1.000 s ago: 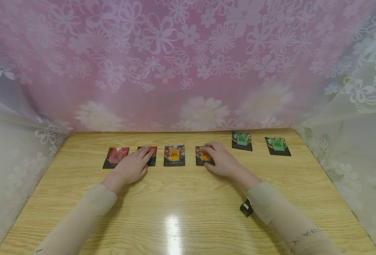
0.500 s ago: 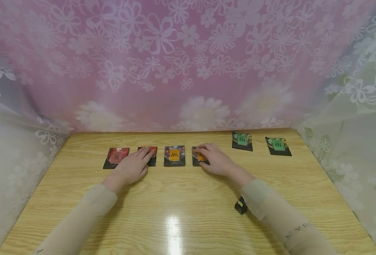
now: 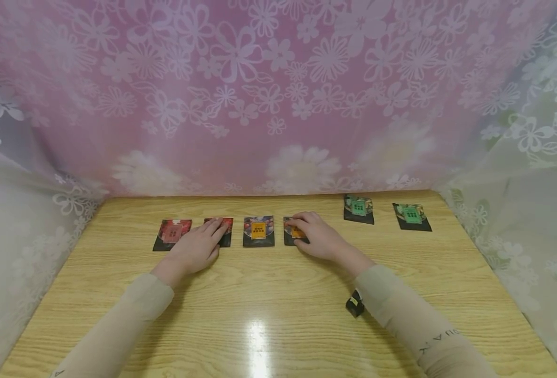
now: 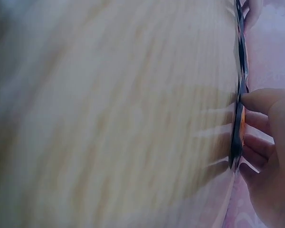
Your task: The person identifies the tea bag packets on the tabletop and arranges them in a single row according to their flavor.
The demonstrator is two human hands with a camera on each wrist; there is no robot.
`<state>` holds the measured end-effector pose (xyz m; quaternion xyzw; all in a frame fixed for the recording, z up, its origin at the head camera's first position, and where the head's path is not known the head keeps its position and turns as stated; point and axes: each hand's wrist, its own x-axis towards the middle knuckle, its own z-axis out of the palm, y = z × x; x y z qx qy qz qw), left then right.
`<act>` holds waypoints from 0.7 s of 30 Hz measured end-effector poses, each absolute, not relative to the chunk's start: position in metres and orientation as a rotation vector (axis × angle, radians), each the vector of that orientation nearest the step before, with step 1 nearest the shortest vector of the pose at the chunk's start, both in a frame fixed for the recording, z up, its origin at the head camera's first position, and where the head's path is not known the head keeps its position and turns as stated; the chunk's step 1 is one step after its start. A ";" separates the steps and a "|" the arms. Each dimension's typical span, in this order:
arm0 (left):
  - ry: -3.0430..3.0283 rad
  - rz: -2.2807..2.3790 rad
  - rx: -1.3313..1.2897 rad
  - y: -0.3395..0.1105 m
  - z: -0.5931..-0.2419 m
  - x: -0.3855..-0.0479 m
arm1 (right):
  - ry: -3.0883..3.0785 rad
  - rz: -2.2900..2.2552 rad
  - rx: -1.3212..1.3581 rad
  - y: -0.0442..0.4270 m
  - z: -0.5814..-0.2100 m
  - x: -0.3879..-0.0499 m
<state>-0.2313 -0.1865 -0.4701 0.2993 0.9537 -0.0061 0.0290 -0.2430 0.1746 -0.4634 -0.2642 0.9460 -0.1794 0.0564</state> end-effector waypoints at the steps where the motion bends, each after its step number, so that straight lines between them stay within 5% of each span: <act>1: 2.942 -0.018 0.923 -0.186 -0.470 -0.231 | 2.874 -0.547 -0.803 0.175 -0.463 -0.243; 21: 2.954 -0.022 0.919 -0.186 -0.471 -0.231 | 3.065 -0.455 -0.751 0.258 -0.464 -0.254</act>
